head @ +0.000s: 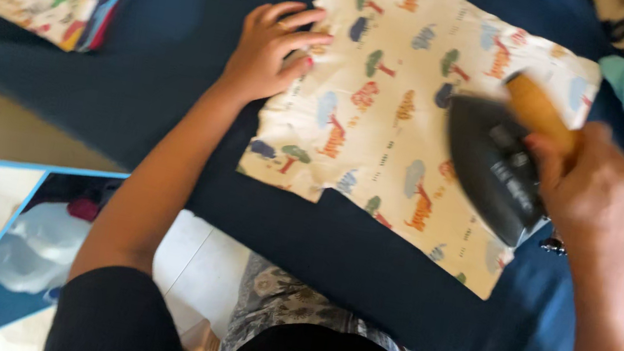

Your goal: The person irons a small dinosaur-print garment on a bed, repositioning and flipping it to press different sections, then sets it aside and irons a larger printed child's t-shirt, smoothing and turning it while pressing with a clothes iron.

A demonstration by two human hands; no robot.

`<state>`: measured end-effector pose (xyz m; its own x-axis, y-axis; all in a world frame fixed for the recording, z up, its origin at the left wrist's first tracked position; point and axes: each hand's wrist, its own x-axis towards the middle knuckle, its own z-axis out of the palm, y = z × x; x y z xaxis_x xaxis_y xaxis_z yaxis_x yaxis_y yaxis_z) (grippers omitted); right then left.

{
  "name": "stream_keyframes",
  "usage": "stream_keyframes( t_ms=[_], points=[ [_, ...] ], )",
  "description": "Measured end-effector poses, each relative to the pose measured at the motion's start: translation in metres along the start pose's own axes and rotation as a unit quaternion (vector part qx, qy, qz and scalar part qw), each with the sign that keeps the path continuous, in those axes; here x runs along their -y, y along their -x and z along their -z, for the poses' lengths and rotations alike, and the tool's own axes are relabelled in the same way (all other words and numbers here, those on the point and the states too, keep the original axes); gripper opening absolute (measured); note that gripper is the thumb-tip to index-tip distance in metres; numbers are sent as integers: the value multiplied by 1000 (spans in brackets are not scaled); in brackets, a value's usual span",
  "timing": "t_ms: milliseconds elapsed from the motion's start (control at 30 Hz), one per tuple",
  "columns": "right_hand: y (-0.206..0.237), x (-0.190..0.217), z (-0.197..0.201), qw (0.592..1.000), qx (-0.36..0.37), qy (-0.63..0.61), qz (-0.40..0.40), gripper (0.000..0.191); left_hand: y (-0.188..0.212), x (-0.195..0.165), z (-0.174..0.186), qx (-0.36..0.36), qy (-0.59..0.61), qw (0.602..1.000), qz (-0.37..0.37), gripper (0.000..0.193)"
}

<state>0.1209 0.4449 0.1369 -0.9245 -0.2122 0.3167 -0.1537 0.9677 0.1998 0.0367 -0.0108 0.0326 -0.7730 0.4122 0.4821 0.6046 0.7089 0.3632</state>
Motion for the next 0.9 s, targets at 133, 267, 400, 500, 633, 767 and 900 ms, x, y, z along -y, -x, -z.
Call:
stream_keyframes(
  t_ms=[133,267,400,500,633,767,900],
  points=[
    [-29,-6,-39,990,-71,112,-50,45,1,2,0,-8,7,1000,11,39],
    [-62,-28,-69,983,-132,124,-29,46,1,2,-1,-19,9,1000,16,39],
    [-70,-37,-56,994,1,-102,30,47,0,3,-1,-27,7,999,16,38],
    [-58,-29,-25,976,170,-126,49,42,-1,2,-1,-25,3,1000,18,37],
    [-17,-2,14,985,133,-91,53,41,-1,-1,1,-15,11,999,27,38],
    [0,28,19,999,-27,29,21,52,-1,-4,3,-20,10,999,27,37],
    [-12,31,2,996,-43,56,-59,50,-1,-5,4,-23,4,999,25,37]
  ],
)
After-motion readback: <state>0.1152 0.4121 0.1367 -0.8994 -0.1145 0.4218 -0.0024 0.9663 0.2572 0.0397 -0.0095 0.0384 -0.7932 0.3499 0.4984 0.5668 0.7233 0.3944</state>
